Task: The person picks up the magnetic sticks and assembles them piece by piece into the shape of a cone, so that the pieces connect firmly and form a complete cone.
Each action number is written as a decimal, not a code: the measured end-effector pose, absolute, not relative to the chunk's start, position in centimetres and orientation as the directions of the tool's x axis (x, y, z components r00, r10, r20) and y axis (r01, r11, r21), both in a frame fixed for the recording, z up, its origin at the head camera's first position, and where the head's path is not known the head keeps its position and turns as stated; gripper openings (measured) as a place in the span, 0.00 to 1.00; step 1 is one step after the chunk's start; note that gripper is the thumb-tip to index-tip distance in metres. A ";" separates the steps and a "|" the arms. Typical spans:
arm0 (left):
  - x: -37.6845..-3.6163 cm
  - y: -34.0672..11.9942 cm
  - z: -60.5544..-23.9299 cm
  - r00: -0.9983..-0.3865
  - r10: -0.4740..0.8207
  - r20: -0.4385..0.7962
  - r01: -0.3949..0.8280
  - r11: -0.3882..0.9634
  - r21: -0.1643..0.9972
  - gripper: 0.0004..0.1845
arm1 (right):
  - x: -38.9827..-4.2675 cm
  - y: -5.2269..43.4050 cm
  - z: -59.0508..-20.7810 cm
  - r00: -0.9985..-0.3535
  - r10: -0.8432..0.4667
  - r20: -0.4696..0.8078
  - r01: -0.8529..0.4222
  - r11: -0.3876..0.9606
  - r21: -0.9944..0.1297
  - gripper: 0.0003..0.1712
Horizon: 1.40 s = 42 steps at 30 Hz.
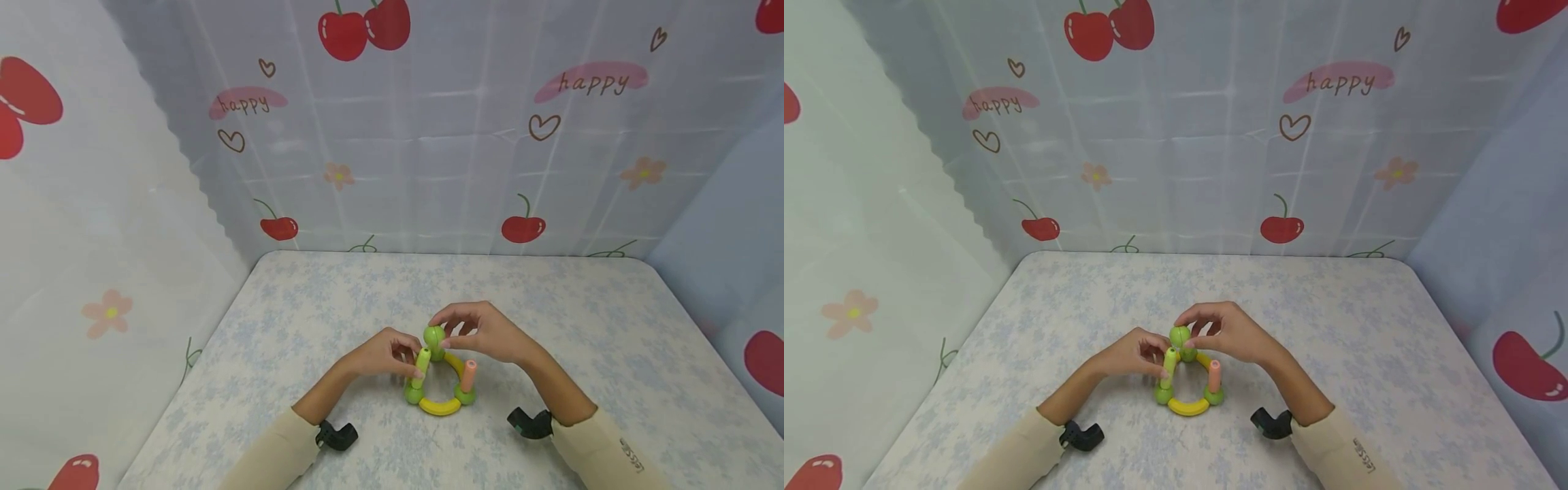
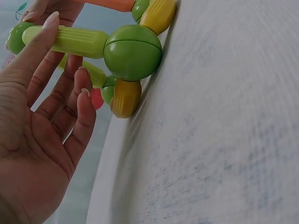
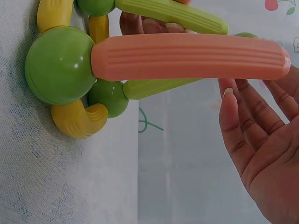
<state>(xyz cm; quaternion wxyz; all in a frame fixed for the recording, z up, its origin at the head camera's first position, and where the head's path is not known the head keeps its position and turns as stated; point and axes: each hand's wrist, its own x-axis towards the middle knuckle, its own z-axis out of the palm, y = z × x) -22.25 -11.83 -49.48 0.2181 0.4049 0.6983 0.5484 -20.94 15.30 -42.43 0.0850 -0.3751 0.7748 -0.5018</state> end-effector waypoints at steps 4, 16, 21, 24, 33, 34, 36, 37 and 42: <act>-22.2 -11.7 -49.5 -0.585 0.800 0.135 0.331 0.083 0.940 0.07 | -20.9 15.1 -42.5 -0.675 -0.691 0.258 -0.522 0.199 -0.830 0.17; -22.2 -11.7 -49.6 -0.591 0.798 0.119 0.318 0.095 0.943 0.07 | -20.8 15.4 -42.5 -0.688 -0.693 0.214 -0.499 0.238 -0.833 0.16; -22.1 -11.7 -49.5 -0.604 0.790 0.108 0.308 0.107 0.945 0.07 | -21.4 16.6 -42.5 -0.708 -0.682 0.184 -0.445 0.229 -0.865 0.11; -22.0 -11.7 -49.5 -0.609 0.786 0.107 0.300 0.103 0.948 0.08 | -22.2 17.5 -43.0 -0.658 -0.735 0.162 -0.412 0.172 -0.895 0.10; -22.1 -11.8 -49.7 -0.604 0.790 0.106 0.300 0.103 0.948 0.08 | -23.7 18.8 -44.4 -0.362 -0.932 0.015 -0.215 0.068 -0.974 0.25; -22.1 -11.8 -49.7 -0.604 0.790 0.106 0.302 0.103 0.948 0.08 | -23.7 18.8 -44.4 -0.342 -0.940 0.003 -0.213 0.074 -0.974 0.26; -22.2 -11.8 -49.8 -0.606 0.789 0.105 0.303 0.106 0.947 0.08 | -23.7 18.7 -44.5 -0.320 -0.947 -0.026 -0.220 0.101 -0.970 0.26; -22.2 -11.8 -49.8 -0.606 0.789 0.105 0.302 0.105 0.947 0.08 | -23.7 18.7 -44.5 -0.312 -0.949 -0.037 -0.223 0.111 -0.969 0.25; -22.1 -11.7 -49.6 -0.606 0.789 0.098 0.289 0.104 0.952 0.09 | -23.2 18.5 -44.6 -0.318 -0.947 -0.036 -0.262 0.124 -0.957 0.17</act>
